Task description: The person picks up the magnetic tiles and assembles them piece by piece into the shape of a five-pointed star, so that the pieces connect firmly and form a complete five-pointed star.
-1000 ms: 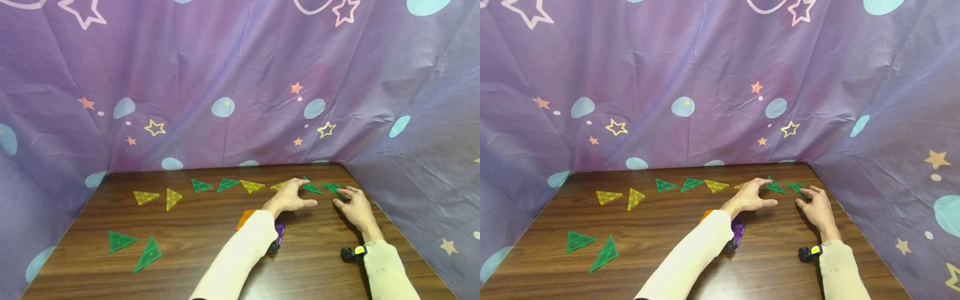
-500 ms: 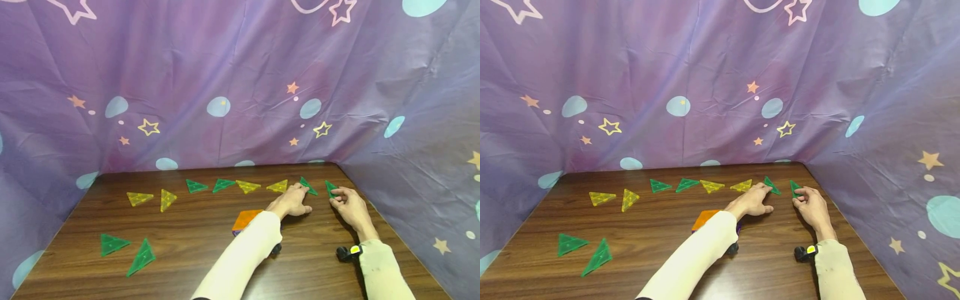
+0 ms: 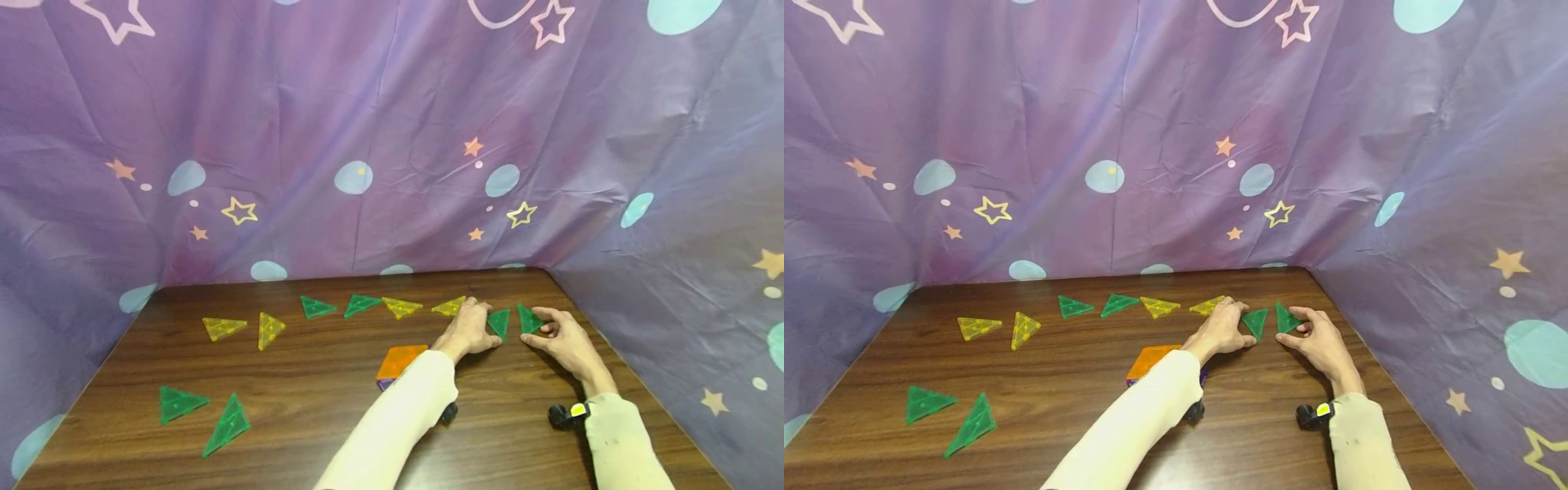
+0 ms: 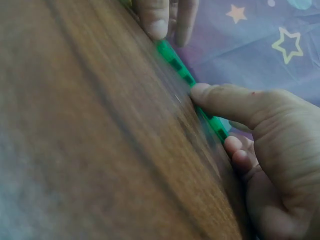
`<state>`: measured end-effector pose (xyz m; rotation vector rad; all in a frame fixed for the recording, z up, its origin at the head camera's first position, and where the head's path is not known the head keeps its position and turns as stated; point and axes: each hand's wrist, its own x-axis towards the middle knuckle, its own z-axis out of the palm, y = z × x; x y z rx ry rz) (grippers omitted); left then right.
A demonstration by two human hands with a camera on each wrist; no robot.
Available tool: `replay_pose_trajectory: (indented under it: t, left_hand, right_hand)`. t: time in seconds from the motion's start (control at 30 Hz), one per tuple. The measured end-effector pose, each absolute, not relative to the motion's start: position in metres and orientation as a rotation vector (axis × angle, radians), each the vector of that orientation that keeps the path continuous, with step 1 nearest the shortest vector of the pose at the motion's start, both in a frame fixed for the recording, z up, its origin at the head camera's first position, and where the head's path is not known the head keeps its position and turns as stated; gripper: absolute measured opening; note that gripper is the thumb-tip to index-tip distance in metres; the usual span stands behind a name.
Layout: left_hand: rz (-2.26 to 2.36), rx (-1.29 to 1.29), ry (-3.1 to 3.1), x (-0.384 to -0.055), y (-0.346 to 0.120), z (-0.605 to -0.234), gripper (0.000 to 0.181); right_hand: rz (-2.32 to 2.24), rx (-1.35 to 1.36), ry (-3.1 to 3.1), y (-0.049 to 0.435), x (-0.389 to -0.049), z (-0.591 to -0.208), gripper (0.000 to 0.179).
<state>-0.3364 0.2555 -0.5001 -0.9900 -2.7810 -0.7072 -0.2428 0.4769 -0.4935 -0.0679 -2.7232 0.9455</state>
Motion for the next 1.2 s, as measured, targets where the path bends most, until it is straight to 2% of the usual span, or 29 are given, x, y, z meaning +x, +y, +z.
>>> replay_pose_trajectory:
  t: [0.2, 0.4, 0.63, 0.8, 0.87, 1.1, 1.2]
  left_hand:
    - [-0.670, -0.879, -2.852, -0.311, 0.243, -0.470, 0.067]
    - [-0.717, -0.878, -2.835, -0.308, 0.239, -0.467, 0.057]
    - [-0.730, -0.891, -2.774, -0.323, 0.245, -0.484, 0.053]
    - [-0.846, -0.943, -2.739, -0.344, 0.252, -0.505, 0.065]
    - [-0.915, -0.952, -2.727, -0.347, 0.252, -0.502, 0.069]
    - [-1.073, -0.913, -2.782, -0.313, 0.215, -0.433, 0.074]
    - [-1.104, -0.885, -2.755, -0.312, 0.196, -0.424, 0.074]
  right_hand:
    - [0.969, 0.025, -2.752, 0.471, -0.245, -0.492, 0.086]
    - [0.934, 0.087, -2.796, 0.469, -0.249, -0.488, 0.085]
    - [0.900, 0.070, -2.817, 0.462, -0.253, -0.488, 0.087]
    - [0.917, 0.051, -2.821, 0.460, -0.252, -0.490, 0.084]
    - [0.921, 0.043, -2.823, 0.461, -0.252, -0.490, 0.083]
    - [0.912, 0.026, -2.828, 0.467, -0.249, -0.492, 0.082]
    - [0.893, 0.027, -2.818, 0.471, -0.247, -0.493, 0.082]
